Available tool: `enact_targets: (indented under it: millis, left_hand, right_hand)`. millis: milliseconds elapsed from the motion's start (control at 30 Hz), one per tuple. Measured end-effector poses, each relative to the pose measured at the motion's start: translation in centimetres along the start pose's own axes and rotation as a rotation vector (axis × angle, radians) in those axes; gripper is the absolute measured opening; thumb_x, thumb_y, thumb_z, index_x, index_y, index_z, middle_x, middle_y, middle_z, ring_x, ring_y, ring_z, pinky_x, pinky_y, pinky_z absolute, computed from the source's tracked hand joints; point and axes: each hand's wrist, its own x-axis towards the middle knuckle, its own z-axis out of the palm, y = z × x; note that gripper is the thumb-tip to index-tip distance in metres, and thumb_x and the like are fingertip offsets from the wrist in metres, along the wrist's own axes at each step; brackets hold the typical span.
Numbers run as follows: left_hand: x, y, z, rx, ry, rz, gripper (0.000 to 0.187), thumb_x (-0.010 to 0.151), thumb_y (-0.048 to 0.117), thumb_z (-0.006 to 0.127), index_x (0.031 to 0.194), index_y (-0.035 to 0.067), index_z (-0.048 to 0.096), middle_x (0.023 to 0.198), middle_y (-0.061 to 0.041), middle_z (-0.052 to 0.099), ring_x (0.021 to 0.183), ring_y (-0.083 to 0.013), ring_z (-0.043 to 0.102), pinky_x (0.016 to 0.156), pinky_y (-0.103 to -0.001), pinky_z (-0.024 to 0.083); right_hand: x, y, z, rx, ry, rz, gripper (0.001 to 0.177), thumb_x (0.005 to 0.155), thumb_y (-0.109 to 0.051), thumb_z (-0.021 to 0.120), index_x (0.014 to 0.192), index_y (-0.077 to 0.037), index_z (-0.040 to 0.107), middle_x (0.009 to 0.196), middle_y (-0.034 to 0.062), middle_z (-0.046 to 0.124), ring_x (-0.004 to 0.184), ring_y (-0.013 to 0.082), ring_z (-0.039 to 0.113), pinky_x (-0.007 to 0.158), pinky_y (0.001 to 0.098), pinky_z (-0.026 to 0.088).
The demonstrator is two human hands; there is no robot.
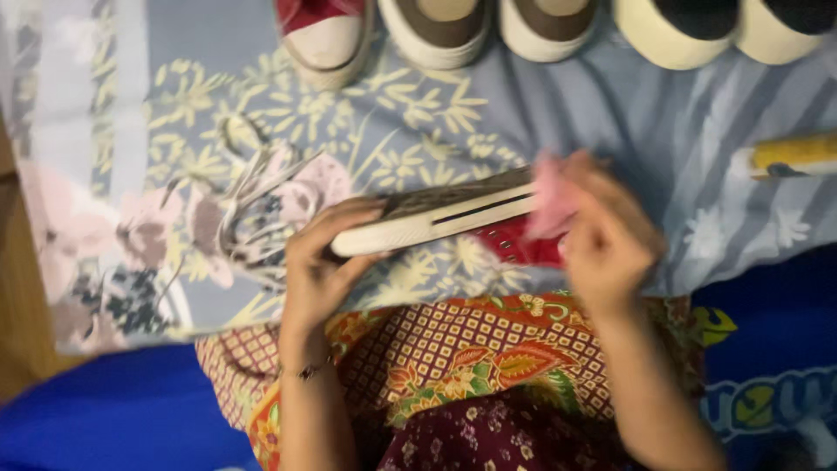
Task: The person cleans a red high-top sneaker by spraying a cleaning solution and wiping the shoe with a pink cloth. They focus on the white rubber toe cap, side panels, and sole, repeatedly applying spray and wiping different areas.
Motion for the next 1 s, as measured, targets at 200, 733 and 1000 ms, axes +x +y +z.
enact_targets:
  millis: [200, 733, 1000]
  left_hand:
    - [-1.0, -1.3, -0.6, -0.036, -0.014, -0.031, 0.038, 0.083, 0.008, 0.077, 0.121, 0.006, 0.072, 0.126, -0.012, 0.075, 0.118, -0.0224, 0.072, 0.105, -0.033, 0.055]
    - [-1.5, -3.0, -0.9, -0.115, 0.047, 0.109, 0.051, 0.074, 0.004, 0.083, 0.124, 0.006, 0.071, 0.124, -0.011, 0.074, 0.118, -0.0271, 0.072, 0.104, -0.036, 0.056]
    - [-1.6, -3.0, -0.9, -0.111, 0.049, 0.082, 0.040, 0.077, 0.008, 0.085, 0.115, 0.005, 0.070, 0.118, -0.011, 0.074, 0.113, -0.0267, 0.072, 0.102, -0.036, 0.058]
  right_hand:
    - [1.2, -11.0, 8.0, 0.348, -0.235, -0.324, 0.018, 0.095, 0.004, 0.067, 0.112, 0.002, 0.073, 0.108, 0.0117, 0.076, 0.106, 0.0262, 0.075, 0.106, 0.0430, 0.060]
    - [0.1, -10.4, 8.0, -0.150, -0.203, -0.559, 0.016, 0.102, 0.012, 0.060, 0.111, 0.010, 0.073, 0.116, 0.0221, 0.071, 0.119, 0.0407, 0.071, 0.113, 0.0517, 0.053]
    - [0.4, -11.6, 9.4, -0.075, -0.350, -0.646, 0.020, 0.093, 0.011, 0.061, 0.107, 0.010, 0.075, 0.116, 0.0241, 0.074, 0.117, 0.0400, 0.071, 0.110, 0.0508, 0.051]
